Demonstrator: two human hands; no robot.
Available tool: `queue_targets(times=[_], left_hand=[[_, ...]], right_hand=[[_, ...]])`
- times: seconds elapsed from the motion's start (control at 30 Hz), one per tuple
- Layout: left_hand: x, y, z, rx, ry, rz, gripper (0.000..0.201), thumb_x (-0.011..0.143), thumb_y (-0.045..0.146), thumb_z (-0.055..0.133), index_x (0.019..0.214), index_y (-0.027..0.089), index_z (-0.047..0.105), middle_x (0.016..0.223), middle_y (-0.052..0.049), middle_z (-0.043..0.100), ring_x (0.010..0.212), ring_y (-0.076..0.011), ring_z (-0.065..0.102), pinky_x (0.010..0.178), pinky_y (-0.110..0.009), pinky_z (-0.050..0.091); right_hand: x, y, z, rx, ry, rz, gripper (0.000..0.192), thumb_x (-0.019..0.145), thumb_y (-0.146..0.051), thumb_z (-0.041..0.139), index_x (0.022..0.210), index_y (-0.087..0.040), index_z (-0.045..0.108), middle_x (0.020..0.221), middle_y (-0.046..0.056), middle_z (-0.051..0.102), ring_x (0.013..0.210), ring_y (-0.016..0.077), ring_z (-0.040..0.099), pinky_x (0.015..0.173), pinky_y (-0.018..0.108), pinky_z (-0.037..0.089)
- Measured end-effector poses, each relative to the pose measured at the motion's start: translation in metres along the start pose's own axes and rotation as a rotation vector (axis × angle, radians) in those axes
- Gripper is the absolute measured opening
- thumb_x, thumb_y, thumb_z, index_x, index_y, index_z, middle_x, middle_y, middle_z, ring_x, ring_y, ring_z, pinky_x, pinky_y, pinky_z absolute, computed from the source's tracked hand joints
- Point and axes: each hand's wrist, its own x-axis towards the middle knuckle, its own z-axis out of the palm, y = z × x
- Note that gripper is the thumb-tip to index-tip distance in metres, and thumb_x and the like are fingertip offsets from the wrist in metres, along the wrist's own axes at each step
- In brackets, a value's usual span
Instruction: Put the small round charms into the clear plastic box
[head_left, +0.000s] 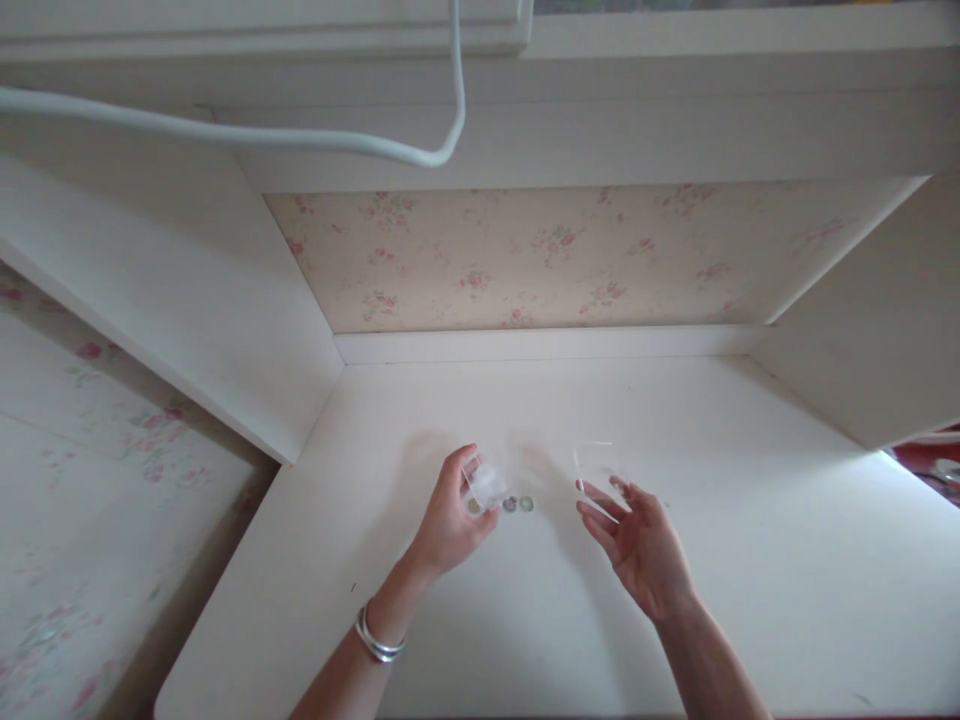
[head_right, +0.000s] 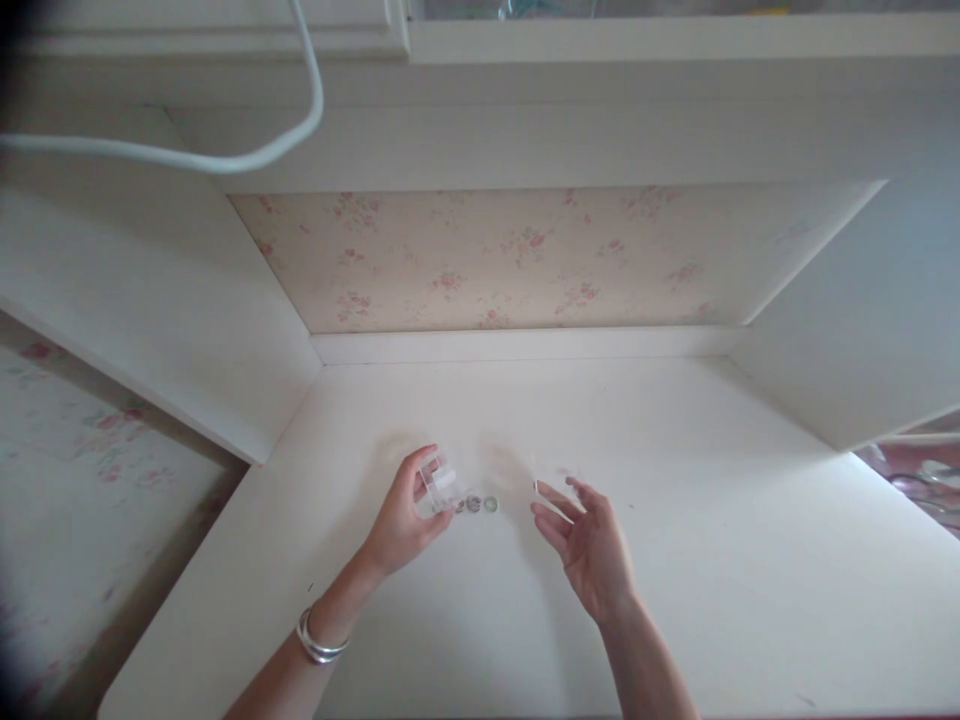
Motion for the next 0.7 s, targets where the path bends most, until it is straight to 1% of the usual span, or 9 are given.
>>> queue_targets(times=[0.07,0.1,0.17,0.23,0.37,0.5,0.6,0.7], left_hand=[[0.01,-0.01,-0.006,0.017,0.038,0.023,0.071,0.069,0.018,0.069,0.13,0.024,0.031,0.131,-0.011,0.034,0.12,-0.0235,0.044,0.099,-0.039,0.044],[0.015,-0.016,-0.009,0.044,0.051,0.037,0.071,0.067,0.019,0.071,0.128,0.024,0.034,0.129,-0.01,0.033,0.118,-0.023,0.046,0.098,-0.039,0.044],[0.025,-0.025,-0.014,0.13,0.055,0.048,0.07,0.066,0.021,0.072,0.126,0.025,0.037,0.126,-0.009,0.033,0.114,-0.0216,0.048,0.097,-0.038,0.045],[0.033,-0.032,-0.018,0.235,0.039,0.068,0.071,0.065,0.022,0.072,0.127,0.025,0.038,0.124,-0.008,0.036,0.111,-0.021,0.049,0.097,-0.04,0.044],[0.044,-0.039,-0.021,0.407,0.01,0.108,0.071,0.065,0.025,0.072,0.128,0.024,0.039,0.123,-0.007,0.041,0.115,-0.0221,0.045,0.103,-0.041,0.037],[0.048,-0.043,-0.019,0.45,-0.02,0.108,0.07,0.068,0.027,0.069,0.13,0.022,0.037,0.127,-0.007,0.043,0.12,-0.0218,0.042,0.105,-0.038,0.034],[0.049,-0.049,-0.018,0.475,-0.042,0.09,0.07,0.069,0.029,0.067,0.131,0.02,0.037,0.13,-0.008,0.044,0.122,-0.0221,0.042,0.106,-0.038,0.033],[0.05,-0.058,-0.017,0.519,-0.066,0.072,0.069,0.07,0.033,0.066,0.132,0.019,0.038,0.131,-0.01,0.046,0.123,-0.0236,0.042,0.106,-0.041,0.032]], right_hand=[[0.003,-0.003,-0.008,0.021,0.057,0.017,0.028,0.07,-0.032,0.068,0.095,-0.022,0.061,0.095,0.004,0.07,0.067,0.0136,0.067,0.061,0.021,0.057],[0.004,-0.002,-0.012,0.013,0.1,-0.013,0.026,0.069,-0.03,0.07,0.092,-0.021,0.062,0.089,0.004,0.07,0.062,0.0112,0.066,0.059,0.019,0.056],[0.009,0.0,-0.019,-0.039,0.179,-0.112,0.025,0.069,-0.029,0.071,0.089,-0.017,0.063,0.078,0.003,0.07,0.059,0.0094,0.064,0.061,0.017,0.056],[0.015,0.003,-0.027,-0.148,0.232,-0.197,0.028,0.07,-0.034,0.07,0.09,-0.015,0.064,0.074,0.003,0.069,0.063,0.0111,0.065,0.064,0.019,0.056],[0.028,0.006,-0.05,-0.407,0.315,-0.255,0.038,0.071,-0.043,0.067,0.096,-0.015,0.063,0.079,0.004,0.069,0.07,0.0144,0.066,0.067,0.024,0.057],[0.037,0.006,-0.074,-0.554,0.372,-0.243,0.044,0.072,-0.048,0.062,0.1,-0.014,0.062,0.085,0.006,0.069,0.074,0.0168,0.066,0.07,0.028,0.055],[0.039,0.005,-0.083,-0.678,0.412,-0.22,0.047,0.071,-0.05,0.06,0.104,-0.015,0.063,0.087,0.007,0.07,0.073,0.018,0.067,0.069,0.029,0.054],[0.04,0.004,-0.084,-0.87,0.463,-0.23,0.052,0.071,-0.052,0.057,0.108,-0.016,0.063,0.075,0.006,0.071,0.071,0.0209,0.067,0.065,0.031,0.051]])
